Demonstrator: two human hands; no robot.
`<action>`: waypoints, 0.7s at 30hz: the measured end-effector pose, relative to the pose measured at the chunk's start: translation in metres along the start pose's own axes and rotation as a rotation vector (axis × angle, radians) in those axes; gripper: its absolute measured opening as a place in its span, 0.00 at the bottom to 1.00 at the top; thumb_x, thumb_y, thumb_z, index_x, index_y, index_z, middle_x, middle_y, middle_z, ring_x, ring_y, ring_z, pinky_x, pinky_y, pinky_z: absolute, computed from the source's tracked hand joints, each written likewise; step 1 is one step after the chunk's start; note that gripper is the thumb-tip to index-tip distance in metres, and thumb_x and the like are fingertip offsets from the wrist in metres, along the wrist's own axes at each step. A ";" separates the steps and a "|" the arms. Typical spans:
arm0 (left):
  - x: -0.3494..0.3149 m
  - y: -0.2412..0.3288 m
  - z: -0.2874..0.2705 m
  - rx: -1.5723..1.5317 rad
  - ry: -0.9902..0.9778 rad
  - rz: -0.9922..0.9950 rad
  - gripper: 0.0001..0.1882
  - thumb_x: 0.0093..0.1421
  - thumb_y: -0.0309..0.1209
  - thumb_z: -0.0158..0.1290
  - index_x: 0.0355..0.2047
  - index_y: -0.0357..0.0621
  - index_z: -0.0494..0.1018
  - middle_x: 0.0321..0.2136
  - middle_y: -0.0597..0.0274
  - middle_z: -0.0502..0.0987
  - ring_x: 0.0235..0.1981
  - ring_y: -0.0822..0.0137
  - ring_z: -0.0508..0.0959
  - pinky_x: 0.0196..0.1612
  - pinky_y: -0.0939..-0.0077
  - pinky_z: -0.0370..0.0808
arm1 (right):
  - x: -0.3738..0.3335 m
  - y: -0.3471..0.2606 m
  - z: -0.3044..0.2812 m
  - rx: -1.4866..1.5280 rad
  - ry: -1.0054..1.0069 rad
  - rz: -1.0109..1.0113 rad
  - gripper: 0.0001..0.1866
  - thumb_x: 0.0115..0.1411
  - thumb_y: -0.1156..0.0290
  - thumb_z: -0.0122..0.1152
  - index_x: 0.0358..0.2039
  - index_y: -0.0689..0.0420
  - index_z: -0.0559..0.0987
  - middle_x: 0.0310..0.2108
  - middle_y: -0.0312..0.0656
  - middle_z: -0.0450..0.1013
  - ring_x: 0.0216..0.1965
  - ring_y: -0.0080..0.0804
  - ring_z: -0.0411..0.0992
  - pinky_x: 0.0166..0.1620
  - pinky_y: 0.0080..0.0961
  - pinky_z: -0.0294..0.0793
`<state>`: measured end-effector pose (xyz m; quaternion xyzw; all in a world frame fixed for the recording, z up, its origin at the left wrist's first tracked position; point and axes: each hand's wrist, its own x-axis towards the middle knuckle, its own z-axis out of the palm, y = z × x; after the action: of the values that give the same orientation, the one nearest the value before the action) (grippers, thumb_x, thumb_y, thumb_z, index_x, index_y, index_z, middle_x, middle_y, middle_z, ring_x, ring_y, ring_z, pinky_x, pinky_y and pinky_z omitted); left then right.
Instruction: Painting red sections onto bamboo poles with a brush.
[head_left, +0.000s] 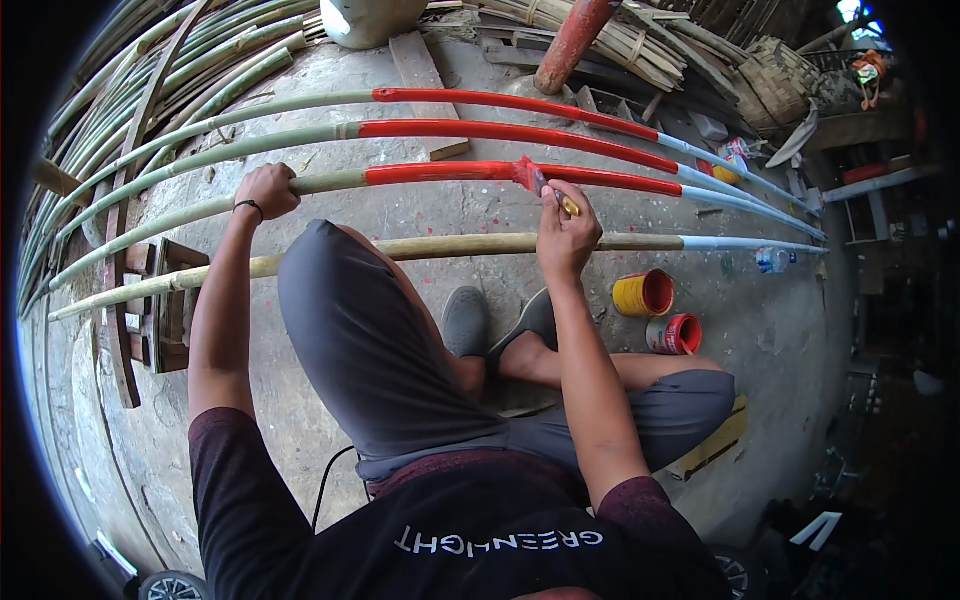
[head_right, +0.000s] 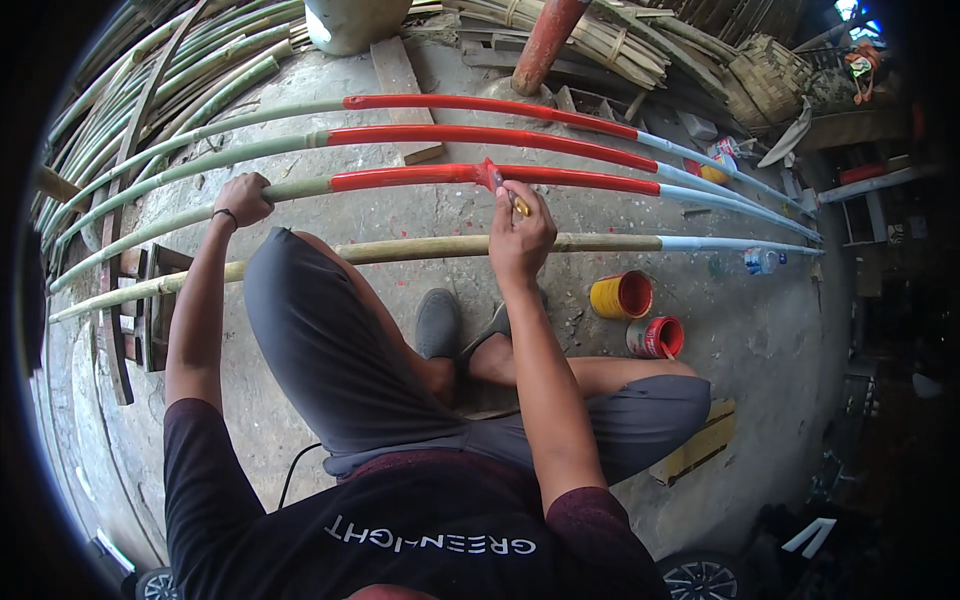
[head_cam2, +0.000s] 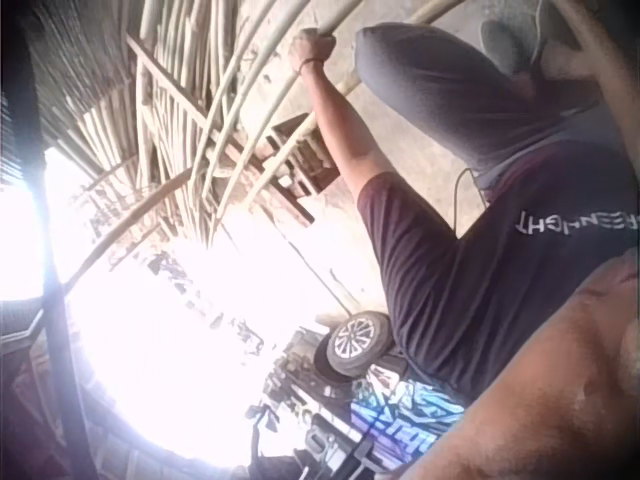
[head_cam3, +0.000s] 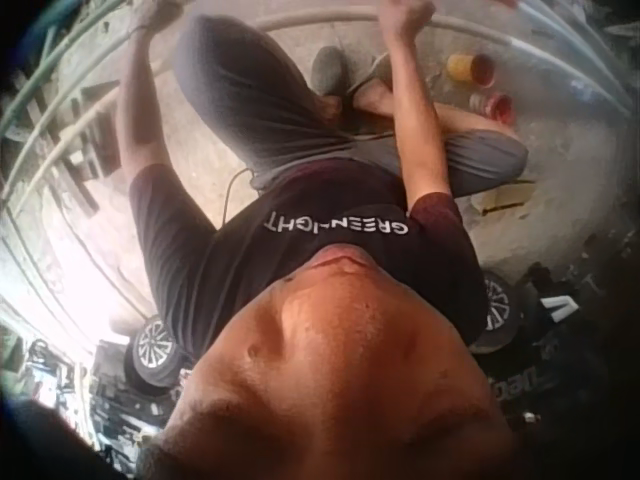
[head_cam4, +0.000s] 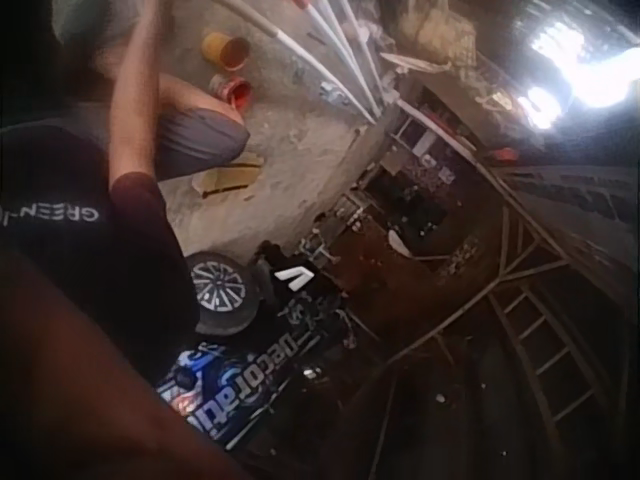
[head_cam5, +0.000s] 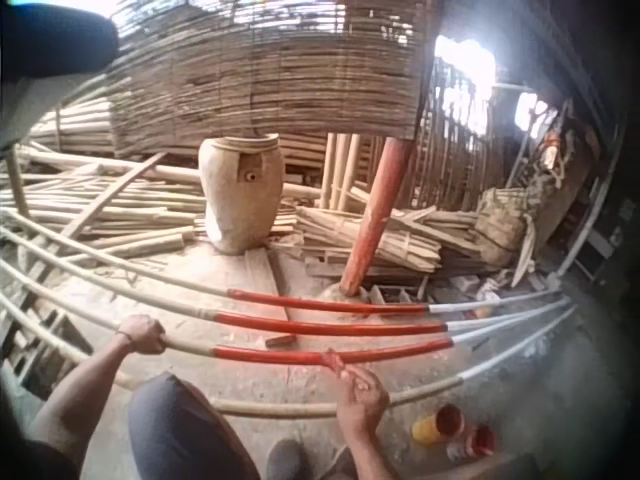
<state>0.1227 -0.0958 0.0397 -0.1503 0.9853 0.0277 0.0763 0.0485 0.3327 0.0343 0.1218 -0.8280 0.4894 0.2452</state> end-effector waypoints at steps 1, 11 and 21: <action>0.001 0.000 0.000 0.040 0.001 0.018 0.12 0.44 0.32 0.54 0.28 0.45 0.81 0.29 0.46 0.81 0.34 0.46 0.80 0.43 0.56 0.78 | 0.001 -0.002 -0.007 0.001 0.017 -0.035 0.06 0.60 0.75 0.62 0.37 0.62 0.80 0.34 0.48 0.79 0.34 0.39 0.79 0.39 0.31 0.77; -0.005 0.005 -0.002 0.042 0.012 0.036 0.11 0.46 0.34 0.54 0.29 0.46 0.81 0.29 0.47 0.81 0.34 0.47 0.81 0.42 0.56 0.78 | -0.045 -0.011 0.052 0.602 -0.093 0.351 0.05 0.60 0.72 0.65 0.35 0.60 0.82 0.25 0.35 0.77 0.26 0.18 0.72 0.30 0.18 0.71; -0.002 0.006 -0.004 0.042 -0.034 0.001 0.13 0.45 0.34 0.56 0.32 0.48 0.83 0.31 0.47 0.82 0.36 0.48 0.81 0.44 0.58 0.78 | -0.032 0.008 -0.018 0.161 0.005 -0.159 0.05 0.58 0.78 0.62 0.36 0.62 0.80 0.38 0.48 0.78 0.40 0.44 0.78 0.43 0.34 0.77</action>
<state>0.1219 -0.0901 0.0441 -0.1477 0.9843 0.0094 0.0963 0.0777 0.3507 0.0185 0.2053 -0.7731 0.5335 0.2749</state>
